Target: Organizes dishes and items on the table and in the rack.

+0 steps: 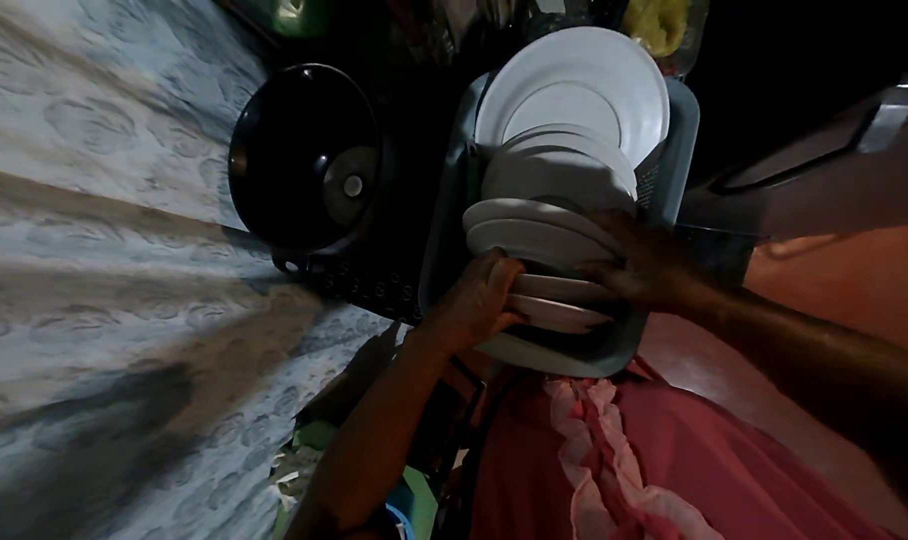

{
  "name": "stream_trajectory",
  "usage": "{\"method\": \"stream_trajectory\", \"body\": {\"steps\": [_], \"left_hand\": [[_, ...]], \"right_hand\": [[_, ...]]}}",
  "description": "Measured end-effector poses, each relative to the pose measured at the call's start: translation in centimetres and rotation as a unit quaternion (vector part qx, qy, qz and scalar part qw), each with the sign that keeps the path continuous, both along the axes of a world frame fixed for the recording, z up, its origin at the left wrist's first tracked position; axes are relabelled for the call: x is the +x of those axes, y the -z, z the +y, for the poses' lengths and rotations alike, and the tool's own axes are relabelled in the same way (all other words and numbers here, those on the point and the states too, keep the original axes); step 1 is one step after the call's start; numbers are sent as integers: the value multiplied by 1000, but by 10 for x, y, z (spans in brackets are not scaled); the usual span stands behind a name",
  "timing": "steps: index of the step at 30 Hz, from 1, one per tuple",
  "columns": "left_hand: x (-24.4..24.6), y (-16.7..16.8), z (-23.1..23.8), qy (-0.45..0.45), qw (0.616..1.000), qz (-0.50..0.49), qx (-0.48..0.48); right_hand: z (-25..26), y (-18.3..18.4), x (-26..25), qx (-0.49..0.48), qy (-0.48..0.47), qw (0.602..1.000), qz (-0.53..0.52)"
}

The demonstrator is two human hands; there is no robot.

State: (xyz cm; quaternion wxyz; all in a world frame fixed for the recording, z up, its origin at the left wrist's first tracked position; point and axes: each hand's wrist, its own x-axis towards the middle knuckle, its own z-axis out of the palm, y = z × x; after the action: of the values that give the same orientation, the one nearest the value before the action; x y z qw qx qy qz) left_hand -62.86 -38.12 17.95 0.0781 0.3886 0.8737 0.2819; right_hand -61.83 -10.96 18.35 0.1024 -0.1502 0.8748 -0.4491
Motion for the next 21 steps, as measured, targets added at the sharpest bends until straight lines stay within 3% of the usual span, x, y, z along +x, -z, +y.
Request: {"method": "stream_trajectory", "body": {"steps": [3, 7, 15, 18, 21], "left_hand": [[-1, 1, 1, -3, 1000, 0, 0], [-1, -1, 1, -11, 1000, -14, -3], [13, -6, -5, -37, 999, -21, -27], [3, 2, 1, -36, 999, -22, -7], [-19, -4, 12, -44, 994, -93, -39]], "right_hand": [[-1, 1, -3, 8, -11, 999, 33], [-4, -14, -4, 27, -31, 999, 2], [-11, -7, 8, -10, -69, 997, 41], [-3, -3, -9, 15, -36, 999, 30], [8, 6, -29, -29, 9, 999, 43]]}}
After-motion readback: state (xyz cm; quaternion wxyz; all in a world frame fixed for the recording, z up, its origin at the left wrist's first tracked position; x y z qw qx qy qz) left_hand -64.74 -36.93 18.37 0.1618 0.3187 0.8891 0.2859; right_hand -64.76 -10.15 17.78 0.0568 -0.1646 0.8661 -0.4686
